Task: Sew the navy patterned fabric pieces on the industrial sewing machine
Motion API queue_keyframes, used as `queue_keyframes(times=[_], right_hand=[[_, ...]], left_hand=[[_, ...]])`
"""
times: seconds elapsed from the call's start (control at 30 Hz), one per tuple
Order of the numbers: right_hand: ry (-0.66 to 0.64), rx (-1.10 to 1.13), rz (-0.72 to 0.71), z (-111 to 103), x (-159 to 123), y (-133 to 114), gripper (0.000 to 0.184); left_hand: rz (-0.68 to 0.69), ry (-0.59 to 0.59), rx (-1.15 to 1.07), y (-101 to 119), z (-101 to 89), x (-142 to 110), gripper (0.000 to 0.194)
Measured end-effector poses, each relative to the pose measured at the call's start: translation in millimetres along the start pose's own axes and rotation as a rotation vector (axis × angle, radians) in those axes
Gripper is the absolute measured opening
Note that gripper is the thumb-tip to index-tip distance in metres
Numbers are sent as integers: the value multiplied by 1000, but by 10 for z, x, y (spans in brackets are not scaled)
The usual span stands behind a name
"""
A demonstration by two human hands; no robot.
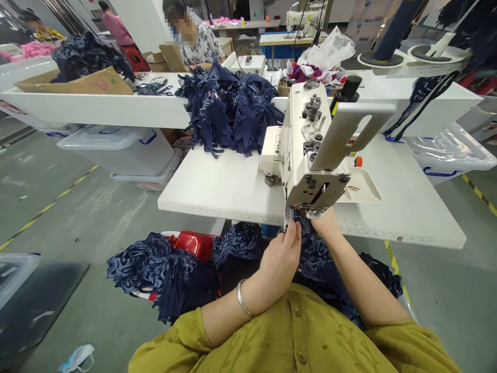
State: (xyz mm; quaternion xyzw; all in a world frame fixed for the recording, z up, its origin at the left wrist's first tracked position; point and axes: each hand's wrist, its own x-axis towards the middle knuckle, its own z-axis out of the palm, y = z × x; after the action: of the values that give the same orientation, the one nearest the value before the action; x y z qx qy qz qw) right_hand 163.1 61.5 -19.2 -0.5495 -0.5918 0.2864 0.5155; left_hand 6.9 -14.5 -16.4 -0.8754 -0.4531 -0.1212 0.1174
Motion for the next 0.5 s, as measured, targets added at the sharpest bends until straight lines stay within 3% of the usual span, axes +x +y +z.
queue_keyframes(times=[0.3,0.4,0.5], right_hand=[[-9,-27,-9,-7,7,27,38],[54,-5,22,20,-88,31,29],[151,25,29,50,-307,187,26]], left_hand=[[40,-25,37,-19,-71,40,43],[43,-17,41,-33,-73,35,43],[34,1,-37,-82,-34,17,45]])
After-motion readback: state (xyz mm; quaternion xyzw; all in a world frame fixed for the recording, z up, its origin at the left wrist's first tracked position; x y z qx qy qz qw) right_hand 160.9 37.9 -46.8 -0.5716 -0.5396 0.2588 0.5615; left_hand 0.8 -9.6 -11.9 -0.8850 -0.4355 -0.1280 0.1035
